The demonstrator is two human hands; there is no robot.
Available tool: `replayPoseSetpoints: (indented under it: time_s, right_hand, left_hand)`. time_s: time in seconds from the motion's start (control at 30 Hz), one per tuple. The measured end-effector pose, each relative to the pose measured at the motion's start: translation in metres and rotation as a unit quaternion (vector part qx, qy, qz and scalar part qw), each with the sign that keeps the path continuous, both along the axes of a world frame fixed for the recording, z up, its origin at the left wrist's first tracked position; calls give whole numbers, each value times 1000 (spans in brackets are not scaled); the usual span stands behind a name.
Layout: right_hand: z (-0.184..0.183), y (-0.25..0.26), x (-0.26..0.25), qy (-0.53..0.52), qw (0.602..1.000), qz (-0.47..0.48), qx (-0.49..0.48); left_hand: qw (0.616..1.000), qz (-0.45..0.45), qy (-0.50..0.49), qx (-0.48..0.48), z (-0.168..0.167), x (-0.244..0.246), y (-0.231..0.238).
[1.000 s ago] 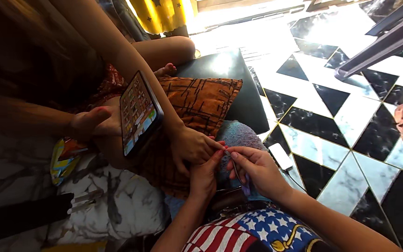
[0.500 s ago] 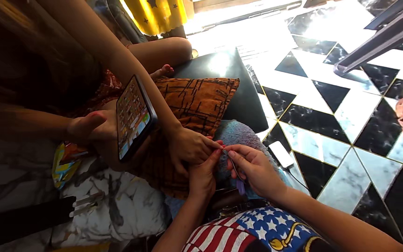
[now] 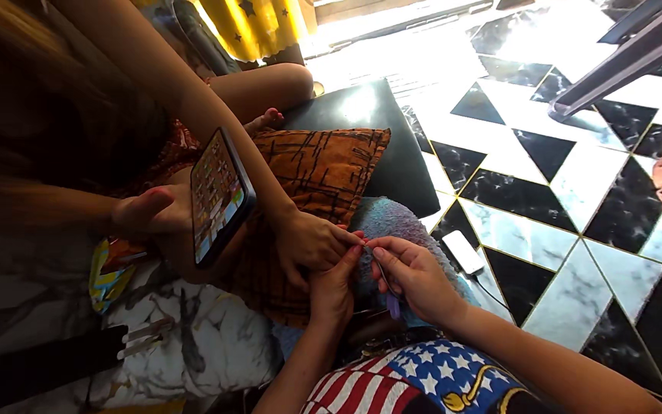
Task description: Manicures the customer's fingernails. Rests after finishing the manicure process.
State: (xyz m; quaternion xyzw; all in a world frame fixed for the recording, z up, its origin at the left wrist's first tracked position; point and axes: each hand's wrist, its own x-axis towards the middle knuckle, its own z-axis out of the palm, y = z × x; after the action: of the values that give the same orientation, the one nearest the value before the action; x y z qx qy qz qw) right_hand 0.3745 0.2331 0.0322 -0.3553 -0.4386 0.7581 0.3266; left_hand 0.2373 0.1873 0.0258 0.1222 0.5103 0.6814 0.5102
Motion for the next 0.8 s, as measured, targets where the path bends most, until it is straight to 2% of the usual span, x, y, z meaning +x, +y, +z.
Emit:
replayPoseSetpoints:
  time_s: [0.8]
  right_hand:
    - [4,-2,-4,18,999,-7,-37]
  left_hand:
    - [1000,-2,3,8,-1,0,0]
